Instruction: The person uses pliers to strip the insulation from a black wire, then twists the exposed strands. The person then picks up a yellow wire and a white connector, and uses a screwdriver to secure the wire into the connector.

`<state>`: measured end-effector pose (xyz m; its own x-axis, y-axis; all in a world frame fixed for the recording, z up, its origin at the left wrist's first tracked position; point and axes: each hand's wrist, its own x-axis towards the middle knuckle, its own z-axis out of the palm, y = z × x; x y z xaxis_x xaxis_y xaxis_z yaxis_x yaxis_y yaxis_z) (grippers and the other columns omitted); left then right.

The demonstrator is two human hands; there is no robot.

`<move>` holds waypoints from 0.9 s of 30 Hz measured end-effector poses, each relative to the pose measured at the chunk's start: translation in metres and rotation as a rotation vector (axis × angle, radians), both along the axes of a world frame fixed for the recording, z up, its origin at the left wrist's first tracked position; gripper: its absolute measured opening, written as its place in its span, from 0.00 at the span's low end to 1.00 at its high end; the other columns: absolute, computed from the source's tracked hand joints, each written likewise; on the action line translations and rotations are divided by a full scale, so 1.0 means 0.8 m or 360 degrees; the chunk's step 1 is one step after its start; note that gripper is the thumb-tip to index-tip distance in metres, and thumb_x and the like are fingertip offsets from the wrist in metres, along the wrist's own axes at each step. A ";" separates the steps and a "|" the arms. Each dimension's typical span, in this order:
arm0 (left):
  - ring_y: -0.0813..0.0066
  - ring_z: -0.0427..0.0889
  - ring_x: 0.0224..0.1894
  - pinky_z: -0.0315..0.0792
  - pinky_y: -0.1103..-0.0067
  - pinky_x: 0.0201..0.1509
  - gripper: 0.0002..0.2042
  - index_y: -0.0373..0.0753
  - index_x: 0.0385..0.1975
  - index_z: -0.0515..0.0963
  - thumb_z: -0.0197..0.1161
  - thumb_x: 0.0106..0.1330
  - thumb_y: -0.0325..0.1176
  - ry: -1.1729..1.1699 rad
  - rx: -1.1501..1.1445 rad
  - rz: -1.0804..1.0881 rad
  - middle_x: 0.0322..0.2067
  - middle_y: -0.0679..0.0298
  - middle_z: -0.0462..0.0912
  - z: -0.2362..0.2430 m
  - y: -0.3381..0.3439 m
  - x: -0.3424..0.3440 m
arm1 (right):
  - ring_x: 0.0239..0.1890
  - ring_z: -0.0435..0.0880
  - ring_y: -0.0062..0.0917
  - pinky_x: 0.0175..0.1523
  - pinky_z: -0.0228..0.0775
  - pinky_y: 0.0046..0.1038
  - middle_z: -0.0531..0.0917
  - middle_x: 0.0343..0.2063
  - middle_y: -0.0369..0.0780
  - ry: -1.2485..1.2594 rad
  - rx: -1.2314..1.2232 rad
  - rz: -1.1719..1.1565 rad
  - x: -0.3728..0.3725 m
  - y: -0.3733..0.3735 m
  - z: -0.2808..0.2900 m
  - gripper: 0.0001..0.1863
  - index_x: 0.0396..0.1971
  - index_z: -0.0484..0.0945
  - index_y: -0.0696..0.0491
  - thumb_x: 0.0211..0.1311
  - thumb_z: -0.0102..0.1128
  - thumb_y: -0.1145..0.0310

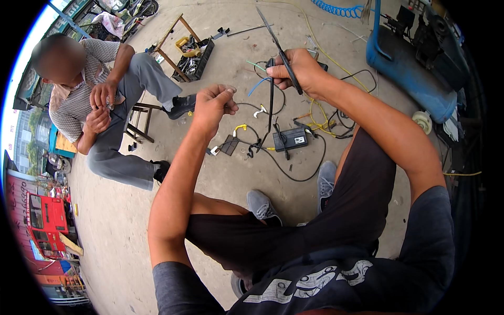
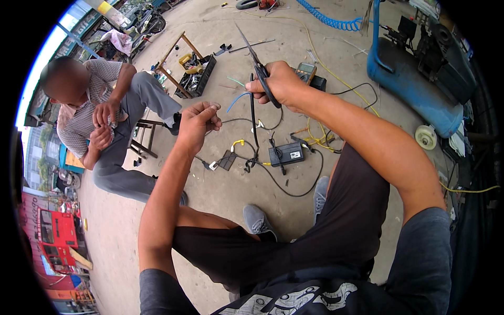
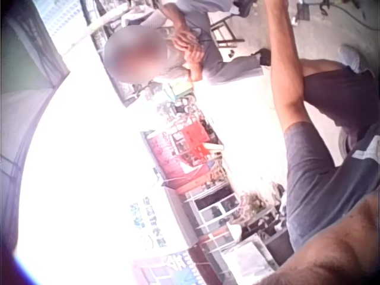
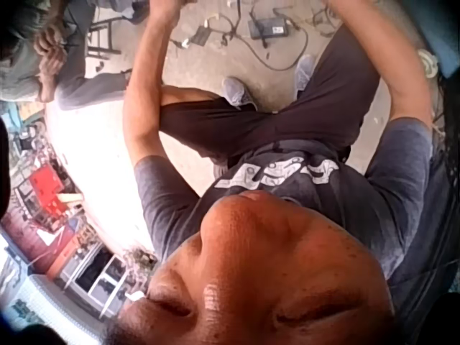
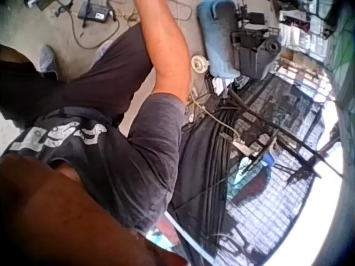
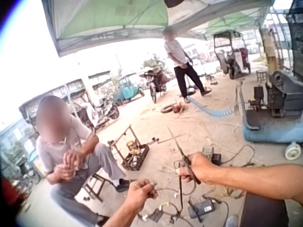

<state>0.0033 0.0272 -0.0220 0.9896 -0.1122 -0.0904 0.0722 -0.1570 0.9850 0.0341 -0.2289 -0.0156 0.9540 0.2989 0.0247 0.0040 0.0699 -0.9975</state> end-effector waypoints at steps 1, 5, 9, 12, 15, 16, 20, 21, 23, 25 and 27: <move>0.76 0.79 0.24 0.73 0.81 0.29 0.08 0.31 0.37 0.78 0.59 0.69 0.30 -0.0004 0.0001 0.0002 0.21 0.64 0.77 0.000 0.001 0.000 | 0.22 0.80 0.18 0.26 0.77 0.17 0.81 0.24 0.40 0.0005 0.0003 0.0001 0.000 0.001 0.000 0.15 0.34 0.74 0.62 0.56 0.71 0.69; 0.75 0.79 0.24 0.73 0.81 0.29 0.08 0.31 0.37 0.78 0.59 0.69 0.30 0.0005 -0.0015 0.0001 0.21 0.64 0.77 0.000 0.000 -0.001 | 0.21 0.80 0.18 0.26 0.77 0.18 0.80 0.23 0.39 0.0019 -0.0010 0.0006 -0.001 0.002 0.003 0.14 0.32 0.74 0.61 0.56 0.71 0.69; 0.75 0.79 0.24 0.73 0.81 0.29 0.07 0.32 0.36 0.79 0.59 0.69 0.30 0.0008 -0.0009 -0.0004 0.21 0.64 0.77 0.002 -0.003 -0.003 | 0.22 0.80 0.18 0.26 0.77 0.18 0.81 0.23 0.40 0.0009 -0.0014 -0.0014 0.000 0.001 0.000 0.14 0.31 0.75 0.62 0.55 0.71 0.69; 0.75 0.79 0.24 0.73 0.81 0.29 0.07 0.32 0.36 0.79 0.58 0.69 0.30 0.0007 -0.0005 -0.0004 0.21 0.64 0.77 0.002 -0.003 -0.003 | 0.22 0.81 0.20 0.25 0.76 0.18 0.82 0.24 0.41 0.0004 0.0022 -0.0032 0.000 0.002 -0.002 0.13 0.30 0.77 0.63 0.54 0.72 0.70; 0.75 0.79 0.24 0.73 0.81 0.29 0.08 0.32 0.36 0.78 0.58 0.70 0.31 0.0007 0.0001 -0.0004 0.21 0.65 0.77 0.002 -0.003 -0.003 | 0.22 0.81 0.20 0.25 0.76 0.19 0.82 0.24 0.41 0.0015 0.0035 -0.0032 -0.001 0.003 0.000 0.14 0.30 0.77 0.63 0.54 0.72 0.70; 0.75 0.79 0.24 0.73 0.81 0.29 0.08 0.32 0.36 0.78 0.58 0.70 0.31 0.0007 0.0004 -0.0005 0.21 0.65 0.76 0.002 -0.003 -0.003 | 0.22 0.81 0.20 0.25 0.76 0.19 0.82 0.24 0.41 0.0016 0.0034 -0.0029 -0.001 0.003 0.000 0.14 0.30 0.77 0.63 0.54 0.72 0.70; 0.75 0.79 0.24 0.73 0.80 0.30 0.10 0.32 0.37 0.77 0.56 0.72 0.34 0.0030 -0.0040 0.0004 0.21 0.66 0.75 0.003 -0.002 -0.002 | 0.22 0.81 0.20 0.25 0.76 0.19 0.82 0.24 0.41 0.0012 0.0040 -0.0024 0.000 0.002 -0.001 0.14 0.31 0.76 0.63 0.54 0.72 0.69; 0.75 0.79 0.24 0.73 0.80 0.30 0.11 0.32 0.38 0.77 0.55 0.73 0.35 0.0040 -0.0061 0.0010 0.21 0.66 0.75 0.003 -0.002 -0.002 | 0.22 0.81 0.20 0.25 0.76 0.19 0.82 0.24 0.41 0.0011 0.0040 -0.0024 -0.001 0.002 -0.001 0.14 0.30 0.76 0.63 0.54 0.72 0.69; 0.74 0.79 0.24 0.73 0.80 0.30 0.12 0.33 0.37 0.76 0.54 0.74 0.37 0.0049 -0.0084 0.0021 0.20 0.66 0.74 0.003 -0.001 -0.002 | 0.22 0.81 0.20 0.25 0.76 0.19 0.82 0.24 0.41 0.0009 0.0039 -0.0024 -0.001 0.003 0.000 0.14 0.30 0.76 0.62 0.54 0.72 0.69; 0.73 0.79 0.24 0.73 0.79 0.30 0.13 0.34 0.35 0.75 0.52 0.75 0.39 0.0048 -0.0089 0.0032 0.20 0.66 0.74 0.002 -0.002 -0.002 | 0.22 0.80 0.19 0.26 0.77 0.18 0.81 0.24 0.40 0.0012 -0.0005 0.0008 0.000 0.001 0.001 0.15 0.33 0.74 0.61 0.56 0.71 0.68; 0.73 0.79 0.24 0.74 0.79 0.30 0.14 0.35 0.33 0.75 0.52 0.75 0.40 0.0079 -0.0117 0.0040 0.20 0.65 0.74 0.003 -0.002 -0.002 | 0.22 0.80 0.18 0.27 0.77 0.18 0.81 0.24 0.40 0.0014 -0.0028 0.0015 -0.001 0.001 0.002 0.15 0.34 0.73 0.61 0.57 0.71 0.68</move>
